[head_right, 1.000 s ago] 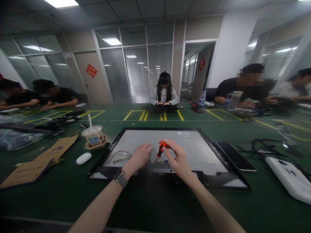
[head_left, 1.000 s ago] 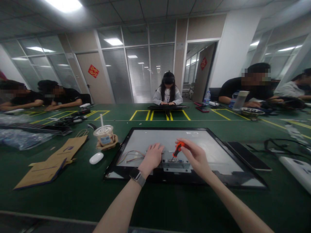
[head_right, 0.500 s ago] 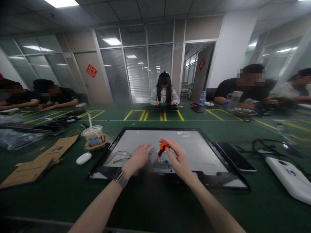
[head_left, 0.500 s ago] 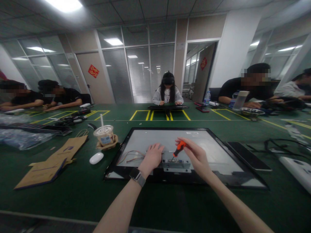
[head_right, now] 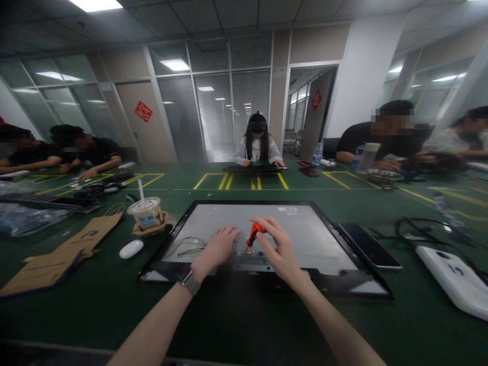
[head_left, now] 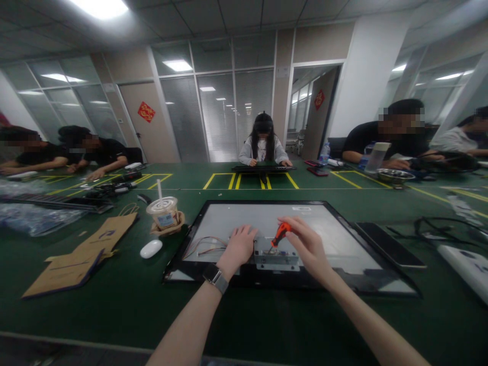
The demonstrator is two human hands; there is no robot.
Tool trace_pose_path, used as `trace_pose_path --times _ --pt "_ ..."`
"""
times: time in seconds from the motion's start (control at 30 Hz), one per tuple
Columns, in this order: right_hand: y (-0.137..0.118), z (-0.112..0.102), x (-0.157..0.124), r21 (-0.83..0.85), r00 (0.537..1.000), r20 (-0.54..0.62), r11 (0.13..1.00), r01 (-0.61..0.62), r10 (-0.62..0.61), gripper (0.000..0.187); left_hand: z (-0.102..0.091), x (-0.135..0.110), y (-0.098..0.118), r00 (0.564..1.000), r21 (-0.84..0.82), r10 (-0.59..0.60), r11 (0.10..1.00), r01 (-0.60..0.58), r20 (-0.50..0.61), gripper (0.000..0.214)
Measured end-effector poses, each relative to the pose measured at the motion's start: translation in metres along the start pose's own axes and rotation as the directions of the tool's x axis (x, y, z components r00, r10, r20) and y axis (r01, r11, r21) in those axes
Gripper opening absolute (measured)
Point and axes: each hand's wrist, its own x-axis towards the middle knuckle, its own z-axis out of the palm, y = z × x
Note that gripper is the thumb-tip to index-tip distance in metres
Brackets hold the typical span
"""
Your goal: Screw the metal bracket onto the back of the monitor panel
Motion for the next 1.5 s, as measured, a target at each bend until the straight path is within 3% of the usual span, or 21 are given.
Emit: trace_pose_path --times 0.17,0.4,0.7,0.97,1.27,1.5 --pt "0.0013 0.001 -0.0005 0.026 1.0 0.021 1.0 -0.007 0.006 0.028 0.0016 -0.0002 -0.0009 1.0 0.009 0.011 1.0 -0.011 -0.02 0.048" --pt "-0.002 0.0026 0.0029 -0.024 0.999 -0.035 1.0 0.004 -0.005 0.015 -0.0018 0.0 0.0016 1.0 -0.022 -0.016 1.0 0.016 0.015 0.049" --pt "-0.0002 -0.001 -0.0006 0.06 0.999 0.023 0.998 -0.025 0.024 0.028 0.0026 0.0011 -0.001 1.0 -0.003 -0.004 1.0 0.004 -0.008 0.049" --pt "-0.0017 0.003 0.002 -0.004 1.0 -0.018 1.0 -0.001 0.0 0.021 -0.0035 0.0002 0.0028 1.0 -0.002 -0.018 1.0 0.018 0.018 0.049" --pt "0.0007 0.0002 -0.0008 0.029 0.999 0.029 0.999 -0.019 0.019 0.03 -0.003 -0.0009 0.0017 1.0 -0.015 -0.001 1.0 0.001 -0.009 0.047" --pt "-0.0002 0.0031 0.0012 -0.013 1.0 -0.009 1.0 0.002 -0.002 0.021 -0.0062 -0.0008 0.0035 1.0 -0.013 -0.013 1.0 0.014 0.025 0.048"
